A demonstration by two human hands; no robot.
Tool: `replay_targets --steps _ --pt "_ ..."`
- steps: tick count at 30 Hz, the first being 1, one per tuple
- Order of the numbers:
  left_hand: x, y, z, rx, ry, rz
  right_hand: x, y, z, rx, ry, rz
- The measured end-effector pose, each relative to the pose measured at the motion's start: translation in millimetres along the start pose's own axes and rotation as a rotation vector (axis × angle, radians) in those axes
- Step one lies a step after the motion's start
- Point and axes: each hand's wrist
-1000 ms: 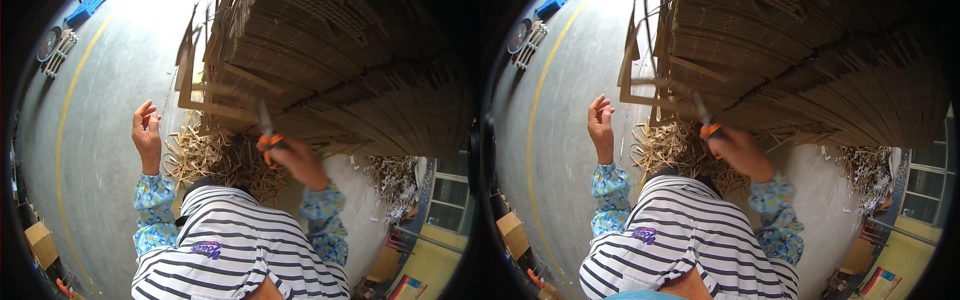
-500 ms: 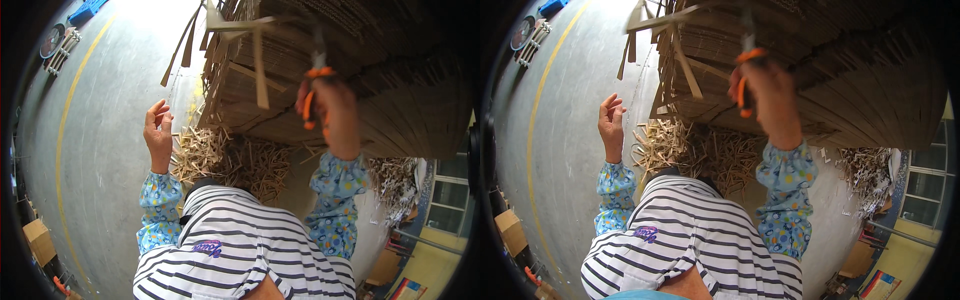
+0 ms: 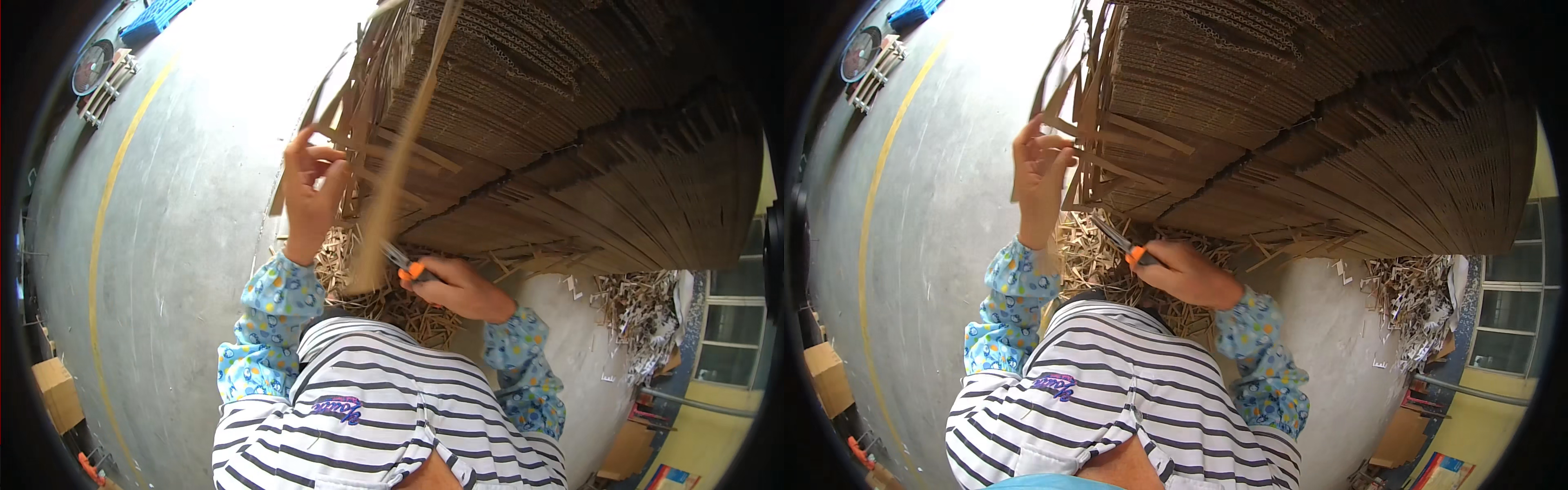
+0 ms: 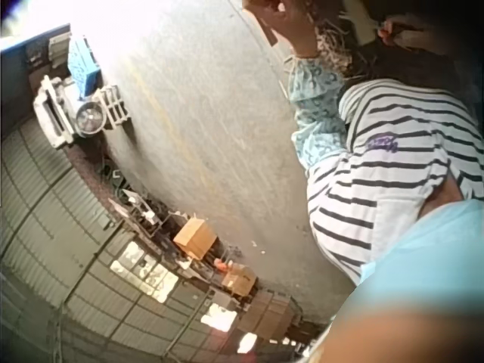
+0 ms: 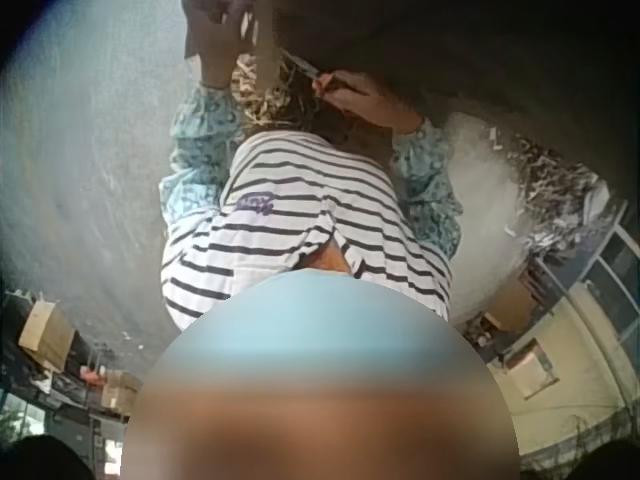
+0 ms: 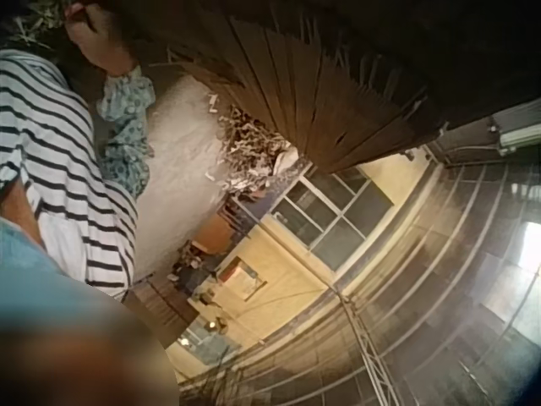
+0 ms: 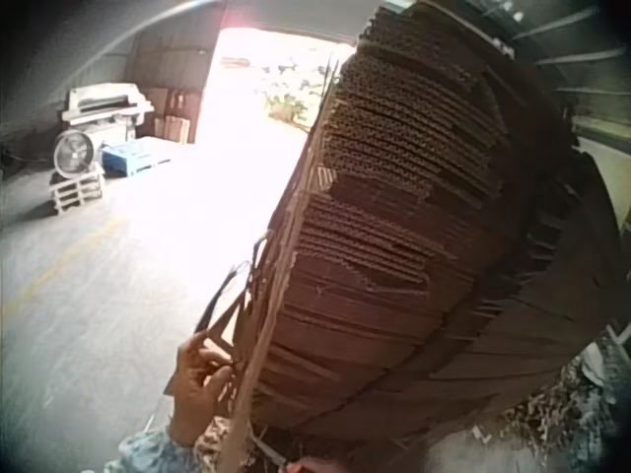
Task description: Removing straps from a large stack of corrugated cardboard sheets using pliers.
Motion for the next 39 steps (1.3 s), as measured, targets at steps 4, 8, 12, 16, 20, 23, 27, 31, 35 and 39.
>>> replay_targets --steps 4,8,12,16,20,23,27,31,35,39 --pt "3 -18 -32 0.378 0.104 -0.081 -27 -31 -31 0.322 0.350 -0.082" --pt "6 -19 -36 0.600 0.181 0.115 5 -71 -75 0.302 0.634 -0.208" --pt "17 23 -34 0.912 0.174 0.289 10 -92 -75 0.268 0.669 -0.276" --pt "38 80 9 0.735 0.287 0.748 15 -31 -26 0.288 0.366 -0.042" --pt "70 135 62 0.922 -0.041 1.254 13 10 -14 0.053 0.161 0.041" --pt "105 140 75 1.082 -0.143 1.436 -8 -11 -24 -0.072 0.065 -0.163" --pt "136 132 56 1.130 -0.061 1.467 -56 -36 -50 0.254 0.251 -0.141" --pt "144 92 25 1.046 -0.034 1.061 -46 -68 -91 0.273 0.644 -0.192" --pt "149 82 17 0.943 0.019 0.994 -36 -68 -131 0.167 0.690 -0.267" --pt "156 68 -5 1.054 0.017 0.811 -30 -74 -135 0.319 0.635 -0.246"
Point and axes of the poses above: each hand's wrist, its own x-axis towards the middle knuckle, its own z-axis out of the palm, y = z × x, and after that the axes turned 1 degree about y, right-handed
